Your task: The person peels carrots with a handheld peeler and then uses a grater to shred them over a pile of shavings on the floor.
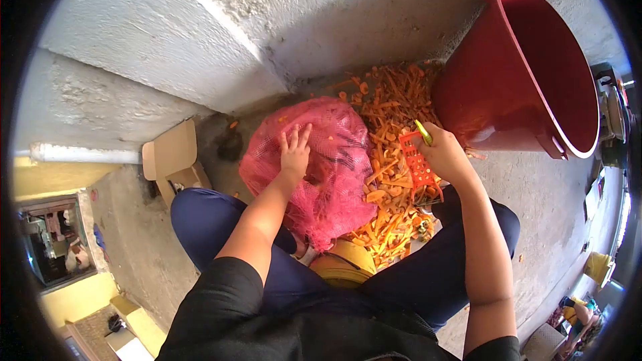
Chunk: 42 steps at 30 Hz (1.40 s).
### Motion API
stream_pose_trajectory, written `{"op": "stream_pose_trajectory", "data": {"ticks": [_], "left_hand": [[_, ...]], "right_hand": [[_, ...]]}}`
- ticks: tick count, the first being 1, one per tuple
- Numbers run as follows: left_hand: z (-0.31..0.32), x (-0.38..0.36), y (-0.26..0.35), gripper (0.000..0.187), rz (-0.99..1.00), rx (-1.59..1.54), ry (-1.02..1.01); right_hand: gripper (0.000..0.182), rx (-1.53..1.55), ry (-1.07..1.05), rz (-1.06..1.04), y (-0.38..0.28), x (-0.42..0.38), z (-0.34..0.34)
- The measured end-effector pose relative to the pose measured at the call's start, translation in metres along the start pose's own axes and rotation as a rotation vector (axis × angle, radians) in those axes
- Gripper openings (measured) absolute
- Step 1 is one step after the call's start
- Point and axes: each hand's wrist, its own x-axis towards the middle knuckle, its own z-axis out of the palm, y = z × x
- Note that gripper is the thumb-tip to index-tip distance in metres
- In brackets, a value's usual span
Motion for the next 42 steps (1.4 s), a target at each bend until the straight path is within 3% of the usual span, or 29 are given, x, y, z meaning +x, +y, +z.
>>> {"op": "stream_pose_trajectory", "data": {"ticks": [4,7,8,11,15,17,20,23,26,29,30,31,36,40,42], "left_hand": [[0.001,-0.002,-0.019,0.024,-0.34,-0.06,0.1],[-0.021,-0.014,-0.033,0.026,-0.472,-0.187,-0.03],[-0.004,-0.012,-0.034,0.028,-0.479,-0.217,0.08],[-0.042,-0.015,-0.012,0.023,-0.204,-0.205,0.118],[-0.02,-0.035,0.038,0.016,0.552,-0.39,0.361],[-0.021,-0.048,0.058,0.015,0.741,-0.528,0.217],[0.023,-0.044,0.066,0.017,0.149,-0.702,-0.195],[0.018,-0.027,0.05,0.019,-0.169,-0.724,-0.244],[0.028,-0.016,0.032,0.022,0.085,-0.398,-0.261],[0.041,-0.018,0.033,0.024,0.071,-0.151,-0.113],[0.023,-0.019,0.033,0.026,0.067,-0.138,-0.211],[0.026,-0.019,0.032,0.027,0.021,-0.096,-0.169],[0.074,-0.005,0.031,0.031,-0.139,0.07,0.045],[0.058,0.002,0.022,0.03,-0.143,0.117,-0.157],[0.033,0.009,0.017,0.034,-0.103,0.102,-0.374]], "right_hand": [[0.024,0.003,0.007,-0.027,0.007,0.002,0.002],[0.024,-0.007,0.009,-0.024,0.008,0.003,0.001],[0.024,-0.009,0.009,-0.025,0.007,0.003,0.002],[0.024,-0.022,0.003,-0.035,0.004,0.003,0.004],[0.024,0.002,-0.032,0.026,-0.008,0.002,0.002],[0.025,0.008,-0.014,-0.01,-0.003,0.005,0.007],[0.025,0.023,-0.022,-0.01,-0.002,0.008,0.007],[0.025,-0.009,-0.014,-0.02,-0.003,0.008,0.009],[0.024,-0.036,0.01,-0.043,-0.003,0.009,0.013],[0.022,-0.054,-0.018,-0.034,-0.006,0.014,0.015],[0.021,-0.039,-0.023,-0.038,-0.004,0.015,0.017],[0.021,-0.025,-0.022,-0.036,-0.003,0.014,0.017],[0.021,-0.038,-0.036,-0.066,-0.003,0.015,0.019],[0.022,-0.054,-0.056,-0.044,-0.005,0.016,0.022],[0.022,-0.068,-0.065,-0.046,-0.005,0.017,0.023]]}}
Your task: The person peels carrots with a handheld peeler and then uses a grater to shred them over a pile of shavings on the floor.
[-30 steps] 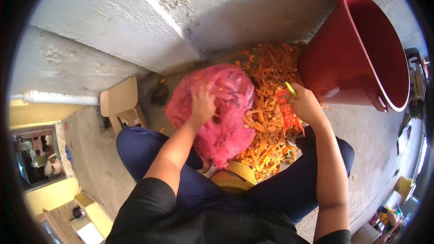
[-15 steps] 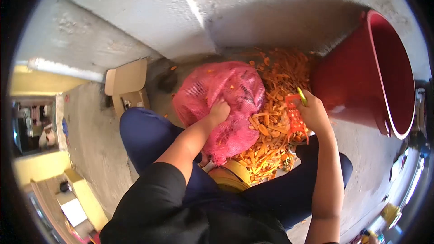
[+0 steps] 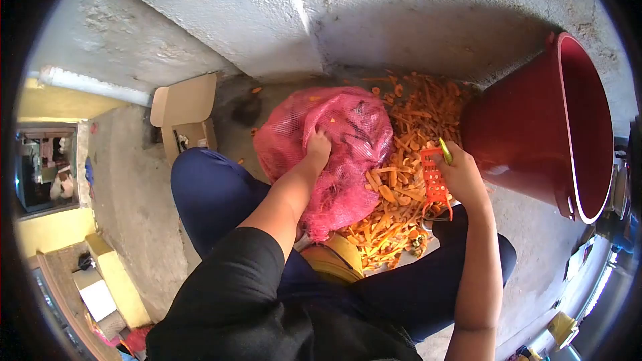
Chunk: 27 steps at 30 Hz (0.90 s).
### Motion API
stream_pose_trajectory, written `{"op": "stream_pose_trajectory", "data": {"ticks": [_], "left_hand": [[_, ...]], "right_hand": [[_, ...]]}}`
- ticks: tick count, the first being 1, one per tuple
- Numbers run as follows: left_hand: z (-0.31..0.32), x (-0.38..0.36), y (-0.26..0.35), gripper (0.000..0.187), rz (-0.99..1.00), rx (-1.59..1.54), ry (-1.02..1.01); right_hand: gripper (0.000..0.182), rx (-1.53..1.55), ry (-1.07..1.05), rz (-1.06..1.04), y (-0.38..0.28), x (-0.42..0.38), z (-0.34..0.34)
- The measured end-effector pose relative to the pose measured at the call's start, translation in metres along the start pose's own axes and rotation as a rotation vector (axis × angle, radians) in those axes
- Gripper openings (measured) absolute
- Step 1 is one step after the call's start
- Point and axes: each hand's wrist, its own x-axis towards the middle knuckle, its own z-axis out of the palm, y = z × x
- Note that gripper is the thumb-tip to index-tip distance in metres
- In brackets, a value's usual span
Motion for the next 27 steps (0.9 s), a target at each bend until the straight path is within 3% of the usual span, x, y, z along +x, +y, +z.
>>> {"op": "stream_pose_trajectory", "data": {"ticks": [1,5,8,14,18,19,21,22,25,27], "left_hand": [[-0.006,0.003,-0.001,0.036,0.025,0.001,-0.108],[0.022,0.01,0.004,0.034,0.005,-0.146,-0.012],[-0.028,-0.026,-0.012,0.039,0.165,-0.353,-0.079],[-0.064,-0.066,-0.039,0.051,0.319,-0.956,-0.011],[-0.108,-0.132,-0.052,0.049,0.337,-1.224,0.324],[-0.116,-0.145,-0.055,0.049,0.375,-1.37,0.312],[-0.133,-0.172,-0.06,0.05,0.459,-1.663,0.281],[-0.141,-0.188,-0.063,0.055,0.474,-1.958,-0.084],[-0.147,-0.228,-0.055,0.053,0.761,-2.506,-0.364],[-0.14,-0.239,-0.043,0.053,0.829,-2.686,-0.389]], "right_hand": [[0.022,-0.016,0.005,-0.013,0.001,0.001,0.0],[0.023,-0.002,0.001,-0.019,0.002,0.004,0.001],[0.025,0.006,-0.019,0.009,0.0,0.006,-0.003],[0.027,-0.018,0.04,-0.044,0.005,0.009,-0.005],[0.026,0.058,0.066,-0.045,-0.001,0.003,-0.009],[0.025,0.104,0.073,-0.052,-0.002,0.002,-0.009],[0.023,0.194,0.086,-0.066,0.001,-0.001,-0.006],[0.022,0.244,0.076,-0.033,0.002,-0.004,-0.004],[0.02,0.353,0.079,0.009,0.007,-0.01,0.004],[0.019,0.438,0.075,0.011,0.011,-0.014,0.013]]}}
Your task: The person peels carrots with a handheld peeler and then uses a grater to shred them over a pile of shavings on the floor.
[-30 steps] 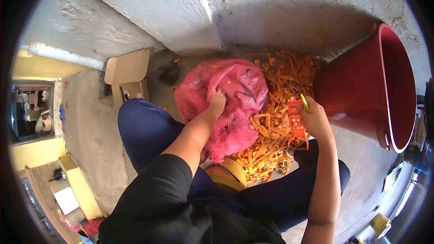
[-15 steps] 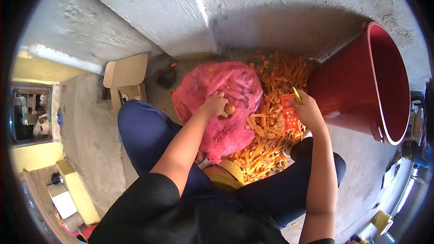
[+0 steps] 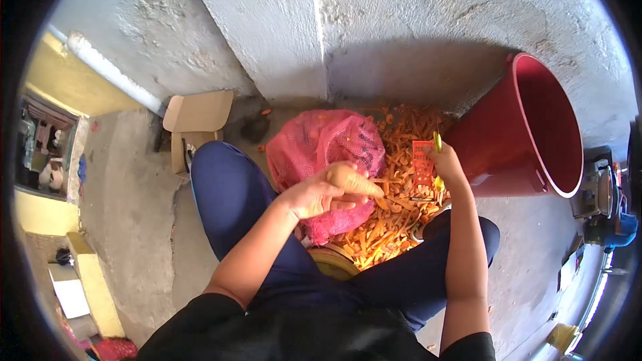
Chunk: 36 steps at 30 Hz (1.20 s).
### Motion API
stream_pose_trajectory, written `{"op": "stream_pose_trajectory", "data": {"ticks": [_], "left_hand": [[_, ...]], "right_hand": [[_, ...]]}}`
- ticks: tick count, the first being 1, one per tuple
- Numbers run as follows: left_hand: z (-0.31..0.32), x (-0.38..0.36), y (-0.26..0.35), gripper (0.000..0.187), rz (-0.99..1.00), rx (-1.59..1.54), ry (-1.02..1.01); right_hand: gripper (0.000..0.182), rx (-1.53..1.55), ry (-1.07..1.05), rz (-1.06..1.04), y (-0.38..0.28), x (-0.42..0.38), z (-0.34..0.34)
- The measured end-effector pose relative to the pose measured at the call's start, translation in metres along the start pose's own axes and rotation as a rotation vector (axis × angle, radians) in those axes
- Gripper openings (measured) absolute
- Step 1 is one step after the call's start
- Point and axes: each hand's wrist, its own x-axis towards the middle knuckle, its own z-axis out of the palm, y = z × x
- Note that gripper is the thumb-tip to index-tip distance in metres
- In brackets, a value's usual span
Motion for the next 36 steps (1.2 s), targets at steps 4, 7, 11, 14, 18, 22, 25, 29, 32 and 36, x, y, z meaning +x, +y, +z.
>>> {"op": "stream_pose_trajectory", "data": {"ticks": [4,7,11,14,18,22,25,29,32,36], "left_hand": [[0.005,-0.007,-0.023,0.035,-0.065,-0.209,-0.072],[0.008,-0.002,-0.04,0.03,-0.023,-0.273,0.042],[0.001,0.003,-0.057,0.027,0.116,-0.183,0.172],[-0.017,0.007,-0.058,0.029,0.076,-0.093,0.058],[0.006,0.006,-0.049,0.03,0.031,-0.292,0.275],[-0.01,0.016,-0.063,0.03,-0.035,-0.288,0.287],[0.001,0.014,-0.064,0.029,-0.059,-0.287,0.32],[0.022,0.013,-0.059,0.031,-0.077,-0.346,0.319],[0.007,0.018,-0.067,0.032,-0.096,-0.353,0.293],[0.008,0.021,-0.066,0.032,-0.098,-0.348,0.308]], "right_hand": [[0.018,0.242,-0.037,-0.011,0.003,-0.022,0.013],[0.018,0.497,0.107,-0.136,0.0,-0.042,0.023],[0.022,0.64,0.227,-0.179,-0.02,-0.075,0.042],[0.026,0.671,0.295,-0.195,-0.016,-0.084,0.055],[0.024,0.835,0.3,-0.146,-0.027,-0.094,0.075],[0.02,0.571,0.289,-0.186,-0.042,-0.103,0.092],[0.014,0.389,0.339,-0.325,-0.051,-0.111,0.1],[0.017,0.221,0.439,-0.379,-0.055,-0.117,0.107],[0.016,0.249,0.492,-0.42,-0.061,-0.118,0.109],[0.014,0.135,0.507,-0.409,-0.055,-0.11,0.107]]}}
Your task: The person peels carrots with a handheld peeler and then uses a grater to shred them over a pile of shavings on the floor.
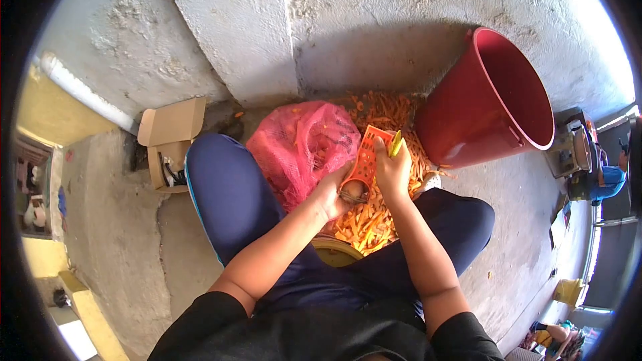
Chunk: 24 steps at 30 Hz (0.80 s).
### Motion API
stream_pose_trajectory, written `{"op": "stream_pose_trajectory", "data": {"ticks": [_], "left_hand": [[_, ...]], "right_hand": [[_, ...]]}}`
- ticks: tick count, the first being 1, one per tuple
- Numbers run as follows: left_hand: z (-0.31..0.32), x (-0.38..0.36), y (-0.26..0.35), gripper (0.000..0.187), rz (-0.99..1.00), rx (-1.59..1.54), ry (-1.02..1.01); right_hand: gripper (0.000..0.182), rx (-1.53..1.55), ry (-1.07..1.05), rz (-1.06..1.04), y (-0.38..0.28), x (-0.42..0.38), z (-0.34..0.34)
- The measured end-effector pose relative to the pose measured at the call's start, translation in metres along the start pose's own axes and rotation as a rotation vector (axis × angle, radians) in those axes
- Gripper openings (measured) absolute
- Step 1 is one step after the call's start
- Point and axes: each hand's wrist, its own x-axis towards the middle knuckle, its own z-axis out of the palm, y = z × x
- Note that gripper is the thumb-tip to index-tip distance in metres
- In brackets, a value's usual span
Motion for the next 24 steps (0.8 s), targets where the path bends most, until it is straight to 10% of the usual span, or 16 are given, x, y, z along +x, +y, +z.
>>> {"op": "stream_pose_trajectory", "data": {"ticks": [18,24], "left_hand": [[0.014,-0.021,0.001,0.039,-0.074,0.35,-0.118],[-0.004,0.0,0.01,0.035,-0.055,0.123,-0.032]], "right_hand": [[0.015,0.092,0.415,0.302,0.081,0.079,-0.05],[0.012,0.297,0.086,0.172,0.009,0.029,-0.017]]}}
